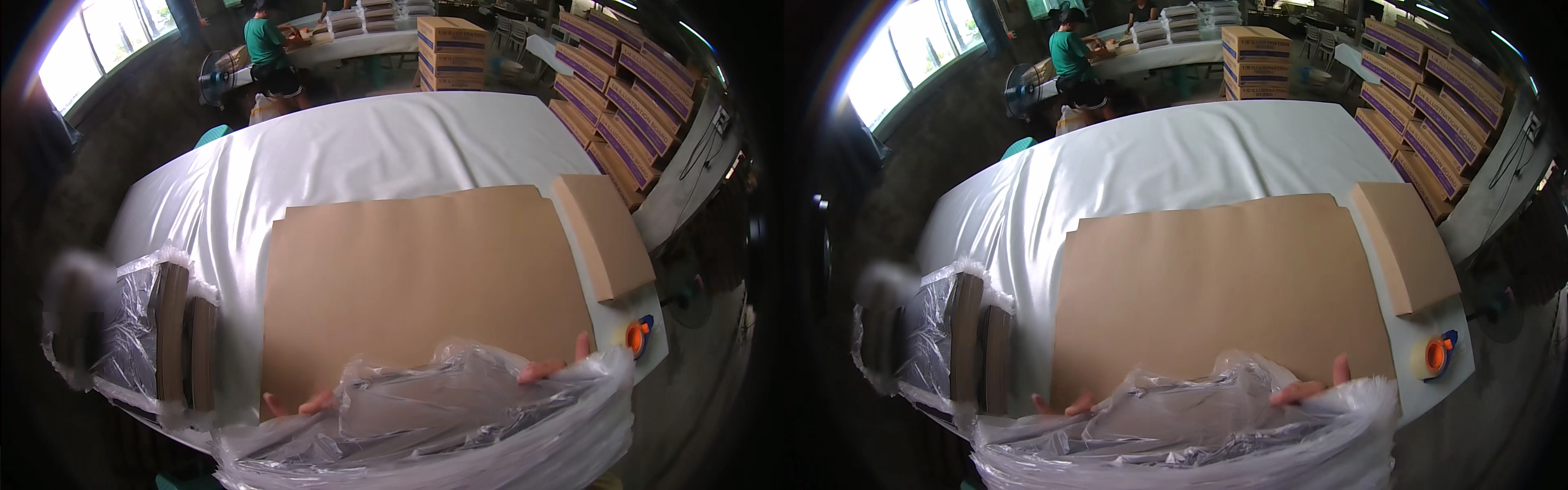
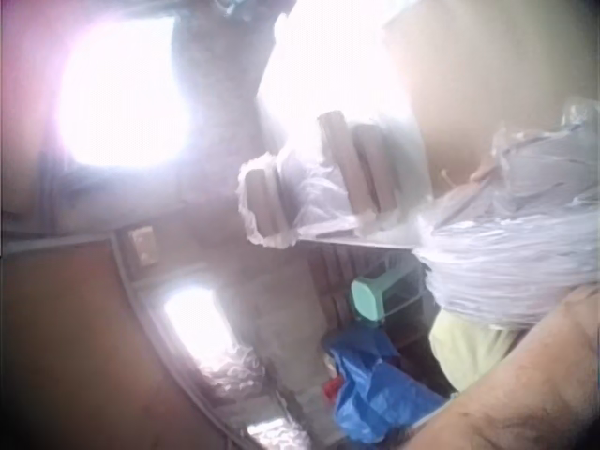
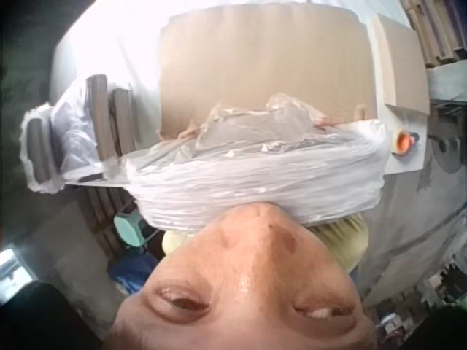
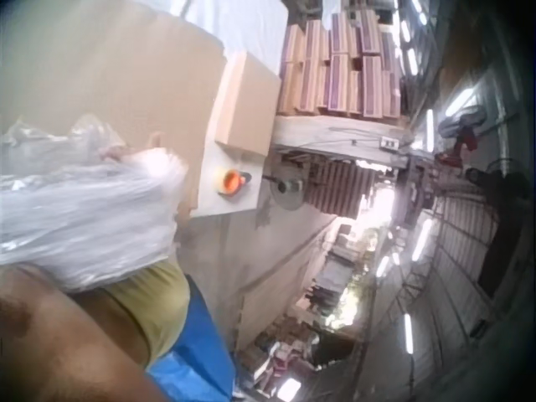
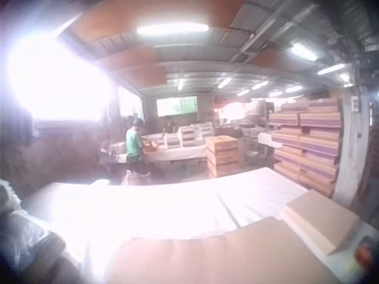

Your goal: The person wraps individual packaged items in brown paper, using a tape dispenser to secure the folds, and then prepares a stack of items in plastic sleeves to be wrapped in a larger sheet of brown paper.

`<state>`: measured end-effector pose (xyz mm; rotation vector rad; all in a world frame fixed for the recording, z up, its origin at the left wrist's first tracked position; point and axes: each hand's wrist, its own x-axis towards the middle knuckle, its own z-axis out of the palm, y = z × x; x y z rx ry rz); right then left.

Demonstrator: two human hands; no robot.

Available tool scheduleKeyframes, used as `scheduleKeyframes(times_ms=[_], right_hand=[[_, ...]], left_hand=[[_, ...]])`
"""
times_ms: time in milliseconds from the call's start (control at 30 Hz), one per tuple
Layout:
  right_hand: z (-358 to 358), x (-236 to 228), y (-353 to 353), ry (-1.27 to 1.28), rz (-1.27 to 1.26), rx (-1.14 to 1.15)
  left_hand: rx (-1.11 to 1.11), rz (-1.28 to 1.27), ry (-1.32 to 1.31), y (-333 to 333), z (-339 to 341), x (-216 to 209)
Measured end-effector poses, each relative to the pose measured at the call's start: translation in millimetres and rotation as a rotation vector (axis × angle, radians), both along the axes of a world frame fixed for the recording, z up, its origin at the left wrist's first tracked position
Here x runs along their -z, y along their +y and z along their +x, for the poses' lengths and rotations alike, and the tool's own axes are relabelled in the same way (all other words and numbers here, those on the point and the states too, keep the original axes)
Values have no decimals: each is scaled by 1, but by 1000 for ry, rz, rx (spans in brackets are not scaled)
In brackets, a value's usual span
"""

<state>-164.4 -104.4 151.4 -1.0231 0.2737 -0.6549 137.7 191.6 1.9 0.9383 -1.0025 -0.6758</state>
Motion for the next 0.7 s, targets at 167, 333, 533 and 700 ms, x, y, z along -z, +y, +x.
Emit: scheduleKeyframes(times_ms=[167,333,533,700], right_hand=[[-28,64,-27,44,381,-72],[21,20,30,124,176,340],[29,20,18,109,244,422],[31,34,24,121,152,448]], left_hand=[[48,90,65,0,-11,33],[-24,55,63,-2,-12,30],[-152,-68,60,-14,-6,11],[-209,-253,3,3,-3,-32]])
